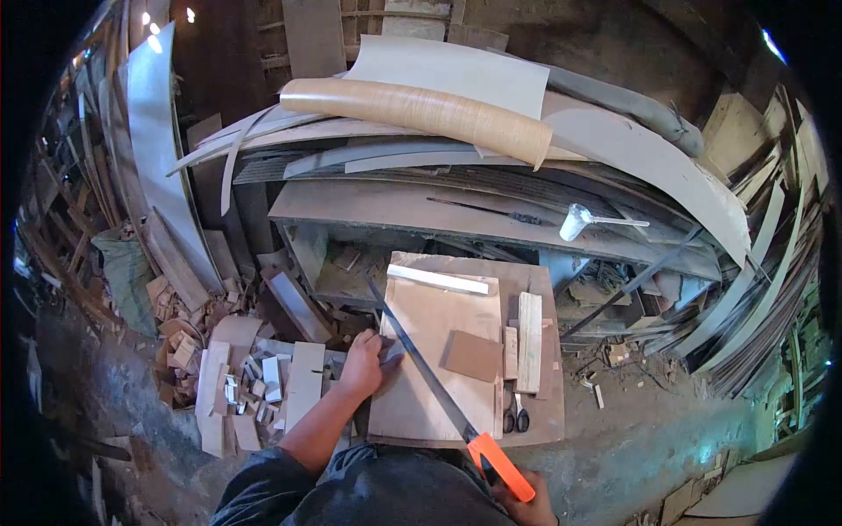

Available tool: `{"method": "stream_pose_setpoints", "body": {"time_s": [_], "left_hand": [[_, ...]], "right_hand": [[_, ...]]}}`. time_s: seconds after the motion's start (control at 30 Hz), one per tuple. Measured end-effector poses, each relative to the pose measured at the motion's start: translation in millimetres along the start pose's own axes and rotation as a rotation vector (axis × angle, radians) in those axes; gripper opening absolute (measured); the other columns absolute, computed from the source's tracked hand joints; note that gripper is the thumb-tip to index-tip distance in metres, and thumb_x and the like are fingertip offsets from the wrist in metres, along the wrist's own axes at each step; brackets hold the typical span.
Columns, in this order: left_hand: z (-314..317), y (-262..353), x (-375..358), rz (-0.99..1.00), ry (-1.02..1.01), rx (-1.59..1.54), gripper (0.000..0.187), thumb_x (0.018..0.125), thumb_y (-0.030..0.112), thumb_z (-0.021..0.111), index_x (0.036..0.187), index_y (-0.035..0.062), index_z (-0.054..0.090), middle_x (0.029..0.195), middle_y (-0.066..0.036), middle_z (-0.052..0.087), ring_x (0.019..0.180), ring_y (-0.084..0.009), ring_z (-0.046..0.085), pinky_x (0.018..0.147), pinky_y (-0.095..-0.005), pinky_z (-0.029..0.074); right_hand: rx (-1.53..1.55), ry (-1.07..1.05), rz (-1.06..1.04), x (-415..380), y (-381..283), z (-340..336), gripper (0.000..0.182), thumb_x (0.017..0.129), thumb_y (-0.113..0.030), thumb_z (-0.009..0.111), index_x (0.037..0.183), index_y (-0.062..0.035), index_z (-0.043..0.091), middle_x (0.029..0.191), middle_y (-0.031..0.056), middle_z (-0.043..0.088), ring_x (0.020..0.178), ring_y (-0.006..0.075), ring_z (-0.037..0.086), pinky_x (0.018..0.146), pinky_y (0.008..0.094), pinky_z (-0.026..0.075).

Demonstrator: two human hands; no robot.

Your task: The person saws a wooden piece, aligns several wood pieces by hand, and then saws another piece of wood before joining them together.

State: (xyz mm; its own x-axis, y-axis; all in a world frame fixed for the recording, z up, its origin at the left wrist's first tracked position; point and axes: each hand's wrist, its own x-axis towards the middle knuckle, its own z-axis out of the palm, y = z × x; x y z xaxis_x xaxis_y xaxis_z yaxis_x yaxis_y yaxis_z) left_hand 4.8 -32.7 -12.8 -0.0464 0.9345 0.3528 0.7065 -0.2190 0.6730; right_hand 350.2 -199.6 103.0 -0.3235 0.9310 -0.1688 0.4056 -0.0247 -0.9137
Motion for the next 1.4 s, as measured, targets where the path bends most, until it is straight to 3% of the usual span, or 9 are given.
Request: {"method": "stream_pose_setpoints", "body": {"time_s": [0.37, 0.47, 0.57, 0.77, 0.87, 0.97, 1.07, 1.17, 1.4], "left_hand": [[-15.8, -15.5, 17.3, 0.049, -0.148, 0.078, 0.038, 0.08, 0.032, 0.071, 0.102, 0.0014, 0.065, 0.095, -0.018, 0.056, 0.094, -0.0383, 0.056, 0.083, -0.046, 0.047], [-29.7, 8.0, 17.2, 0.073, -0.188, 0.137, 0.042, 0.082, 0.032, 0.07, 0.111, 0.0034, 0.061, 0.096, -0.018, 0.055, 0.096, -0.0408, 0.058, 0.083, -0.0479, 0.049], [-32.8, 17.5, 16.2, -0.079, -0.26, 0.23, 0.046, 0.085, 0.034, 0.068, 0.117, 0.0032, 0.055, 0.097, -0.02, 0.06, 0.093, -0.0435, 0.062, 0.079, -0.0506, 0.05], [-25.8, -14.5, 18.3, -0.193, -0.384, 0.031, 0.053, 0.088, 0.045, 0.065, 0.114, 0.0008, 0.052, 0.087, -0.023, 0.068, 0.083, -0.0433, 0.066, 0.077, -0.0502, 0.052], [-39.9, -2.5, 35.8, -0.516, -0.588, 0.029, 0.057, 0.089, 0.05, 0.062, 0.113, -0.0014, 0.052, 0.081, -0.02, 0.068, 0.074, -0.0367, 0.069, 0.071, -0.0463, 0.055], [-58.9, 15.6, 55.1, -0.658, -0.845, -0.112, 0.058, 0.092, 0.053, 0.057, 0.104, -0.0047, 0.057, 0.076, -0.016, 0.068, 0.064, -0.0279, 0.069, 0.059, -0.0404, 0.056], [-47.2, -11.4, 66.0, -0.605, -0.959, -0.002, 0.057, 0.095, 0.054, 0.052, 0.097, -0.0025, 0.06, 0.072, -0.01, 0.066, 0.061, -0.0193, 0.067, 0.056, -0.0318, 0.056], [-38.4, -32.3, 71.2, -0.556, -1.019, -0.015, 0.061, 0.095, 0.055, 0.05, 0.08, -0.0029, 0.064, 0.072, -0.013, 0.067, 0.06, -0.0223, 0.067, 0.055, -0.0342, 0.057], [-42.4, -30.2, 70.8, -0.496, -1.068, -0.077, 0.063, 0.097, 0.056, 0.041, 0.082, -0.0005, 0.066, 0.066, -0.011, 0.063, 0.061, -0.0234, 0.065, 0.059, -0.0373, 0.055]], "right_hand": [[0.148, -0.063, 0.005, 79.6, 10.1, 34.2, 0.02, 0.084, -0.017, 0.07, 0.089, 0.0009, 0.063, 0.072, 0.0066, 0.061, 0.067, 0.012, 0.057, 0.064, 0.0307, 0.048], [-0.068, -0.002, -0.097, 69.7, -9.3, 35.6, 0.022, 0.083, -0.018, 0.072, 0.088, 0.0002, 0.062, 0.071, 0.0077, 0.06, 0.063, 0.0146, 0.057, 0.062, 0.0312, 0.048], [0.063, 0.066, -0.012, 54.4, -0.4, 50.7, 0.024, 0.082, -0.019, 0.074, 0.088, 0.0003, 0.062, 0.071, 0.0104, 0.059, 0.063, 0.0196, 0.059, 0.061, 0.0331, 0.048], [-0.051, 0.073, -0.109, 51.4, -4.1, 61.7, 0.023, 0.081, -0.019, 0.074, 0.086, -0.0001, 0.061, 0.072, 0.0131, 0.06, 0.061, 0.0256, 0.061, 0.06, 0.0357, 0.049], [-0.062, 0.105, -0.084, 48.7, -8.5, 66.9, 0.023, 0.081, -0.02, 0.074, 0.085, -0.0008, 0.062, 0.07, 0.0134, 0.061, 0.06, 0.0268, 0.062, 0.059, 0.0364, 0.049], [-0.042, 0.133, -0.029, 48.0, 4.0, 73.7, 0.023, 0.081, -0.02, 0.075, 0.084, -0.0012, 0.062, 0.068, 0.0134, 0.062, 0.059, 0.0271, 0.062, 0.058, 0.0361, 0.05], [0.0, 0.134, -0.078, 53.8, 6.2, 77.4, 0.023, 0.08, -0.02, 0.075, 0.084, -0.0017, 0.063, 0.068, 0.0134, 0.063, 0.059, 0.0267, 0.063, 0.059, 0.0349, 0.05], [0.01, 0.184, -0.119, 58.6, 1.9, 84.1, 0.022, 0.08, -0.019, 0.075, 0.083, -0.0015, 0.062, 0.069, 0.0129, 0.063, 0.059, 0.0259, 0.063, 0.059, 0.0348, 0.05], [0.011, 0.069, -0.125, 72.3, -0.1, 67.4, 0.021, 0.081, -0.017, 0.074, 0.081, -0.0009, 0.06, 0.068, 0.0106, 0.061, 0.059, 0.0225, 0.061, 0.059, 0.0336, 0.049]]}}
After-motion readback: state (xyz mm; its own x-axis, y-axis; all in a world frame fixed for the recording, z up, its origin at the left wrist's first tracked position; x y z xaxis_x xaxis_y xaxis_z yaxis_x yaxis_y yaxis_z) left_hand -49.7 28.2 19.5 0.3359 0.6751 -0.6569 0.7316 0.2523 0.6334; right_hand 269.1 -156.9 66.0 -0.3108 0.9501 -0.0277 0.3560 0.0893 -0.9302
